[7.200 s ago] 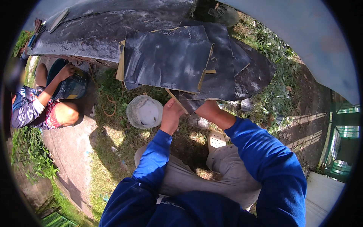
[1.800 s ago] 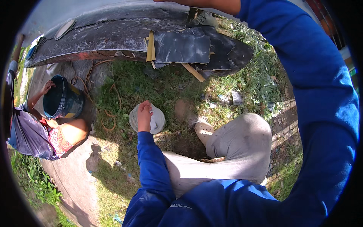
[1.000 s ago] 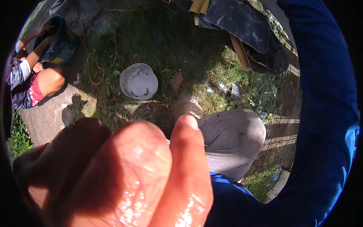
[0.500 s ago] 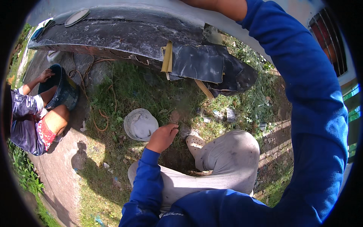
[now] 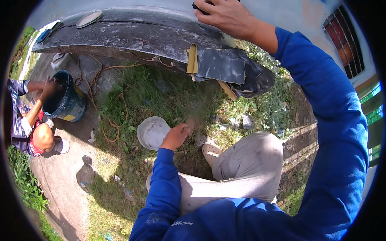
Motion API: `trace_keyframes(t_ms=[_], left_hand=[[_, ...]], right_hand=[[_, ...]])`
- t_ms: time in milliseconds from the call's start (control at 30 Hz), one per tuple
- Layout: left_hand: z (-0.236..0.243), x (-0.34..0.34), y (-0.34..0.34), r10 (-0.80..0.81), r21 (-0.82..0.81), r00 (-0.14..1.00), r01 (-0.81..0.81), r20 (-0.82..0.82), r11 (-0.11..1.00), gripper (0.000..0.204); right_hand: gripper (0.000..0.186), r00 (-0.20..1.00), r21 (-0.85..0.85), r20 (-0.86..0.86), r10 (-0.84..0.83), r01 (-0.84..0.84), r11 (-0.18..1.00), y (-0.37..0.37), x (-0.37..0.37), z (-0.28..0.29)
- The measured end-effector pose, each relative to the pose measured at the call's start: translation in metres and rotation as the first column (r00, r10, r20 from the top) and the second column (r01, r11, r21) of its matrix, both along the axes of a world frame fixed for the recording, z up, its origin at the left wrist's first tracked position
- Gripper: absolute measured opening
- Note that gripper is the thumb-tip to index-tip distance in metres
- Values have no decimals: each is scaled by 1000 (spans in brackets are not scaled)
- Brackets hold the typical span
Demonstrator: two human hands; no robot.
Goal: The person sands a large car part with a sanding block, repeatedly dipping the block into a bucket of water and wiping the surface with a cloth. The person works on different sections of the part, including near the taillight area, while another person sits nearby.
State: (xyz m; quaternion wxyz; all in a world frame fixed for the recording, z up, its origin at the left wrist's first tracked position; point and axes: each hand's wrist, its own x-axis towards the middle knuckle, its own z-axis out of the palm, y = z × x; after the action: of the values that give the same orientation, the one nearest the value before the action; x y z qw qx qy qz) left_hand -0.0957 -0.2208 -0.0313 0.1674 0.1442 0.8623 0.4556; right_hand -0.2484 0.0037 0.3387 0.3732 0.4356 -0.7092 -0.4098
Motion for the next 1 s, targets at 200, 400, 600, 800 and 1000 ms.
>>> trace_keyframes(t_ms=[200,400,600,800,1000], left_hand=[[1,-5,-7,30,46,998,-32,51,998,39],[-14,0,-8,-19,9,998,19,58,1000,40],[-26,-5,-9,-11,14,999,10,46,1000,40],[-35,-6,-3,-21,7,1000,21,16,1000,39],[-38,-10,-7,-13,40,997,10,82,999,40]], right_hand=[[21,999,-133,-53,15,-22,991,-19,-4,9],[18,990,-284,-140,2,-43,958,-26,-6,25],[14,999,-250,-39,20,-30,968,-25,-4,16],[13,999,-155,8,53,-51,987,-15,-4,11],[11,990,-230,-114,84,-109,967,-19,-16,25]])
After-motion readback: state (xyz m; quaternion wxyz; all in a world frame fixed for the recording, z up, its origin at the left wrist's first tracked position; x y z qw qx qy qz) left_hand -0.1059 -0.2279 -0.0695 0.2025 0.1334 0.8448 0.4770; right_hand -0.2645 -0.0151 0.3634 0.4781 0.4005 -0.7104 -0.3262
